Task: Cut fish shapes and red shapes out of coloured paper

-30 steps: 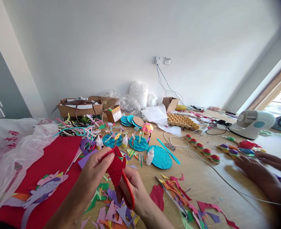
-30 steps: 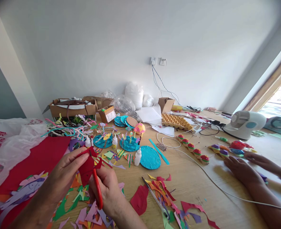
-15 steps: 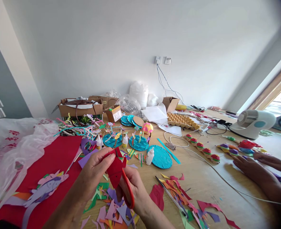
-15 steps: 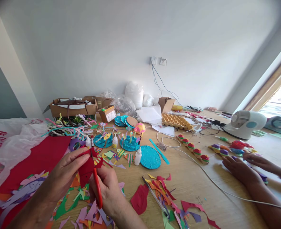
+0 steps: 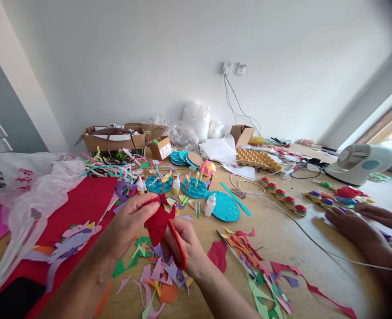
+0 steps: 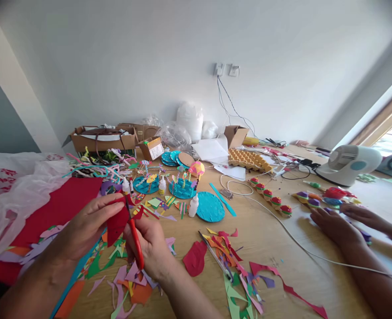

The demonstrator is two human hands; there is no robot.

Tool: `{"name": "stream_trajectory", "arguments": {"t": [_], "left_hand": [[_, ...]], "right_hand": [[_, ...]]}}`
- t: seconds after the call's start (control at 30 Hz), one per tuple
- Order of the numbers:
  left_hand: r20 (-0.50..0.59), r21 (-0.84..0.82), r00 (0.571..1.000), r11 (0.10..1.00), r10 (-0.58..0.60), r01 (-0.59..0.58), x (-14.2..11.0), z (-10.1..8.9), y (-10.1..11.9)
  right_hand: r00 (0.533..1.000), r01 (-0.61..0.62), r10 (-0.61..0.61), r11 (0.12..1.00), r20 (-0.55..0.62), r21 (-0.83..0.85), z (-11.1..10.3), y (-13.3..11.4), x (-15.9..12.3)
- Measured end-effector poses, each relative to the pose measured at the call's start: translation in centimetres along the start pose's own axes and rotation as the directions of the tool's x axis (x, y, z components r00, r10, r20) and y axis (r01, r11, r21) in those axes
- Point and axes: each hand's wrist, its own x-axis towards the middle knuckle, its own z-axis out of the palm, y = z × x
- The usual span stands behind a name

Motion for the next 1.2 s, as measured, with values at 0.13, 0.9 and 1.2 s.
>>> {"name": "stream_trajectory", "arguments": {"t": [0.13,0.9,1.2], "left_hand": [[-0.042,-0.024,0.999,0.999,-0.025,0.024,-0.4,-0.7,0.1],[0.168,0.223,0.966,0.962,-0.198,0.158,-1.3,0.0,-3.6],[0.251,0.531,0.966,0.844,-0.064,-0.082,-0.9,1.0,-4.5]], "right_hand": [[0.999,-0.023,0.023,1.0,0.046,-0.002,0.1,0.6,0.0],[0.987,-0.074,0.067,0.996,-0.145,-0.039,-4.4,1.1,-2.2],[0.992,-0.127,0.124,0.986,-0.033,-0.104,-4.3,1.9,-2.1]]}}
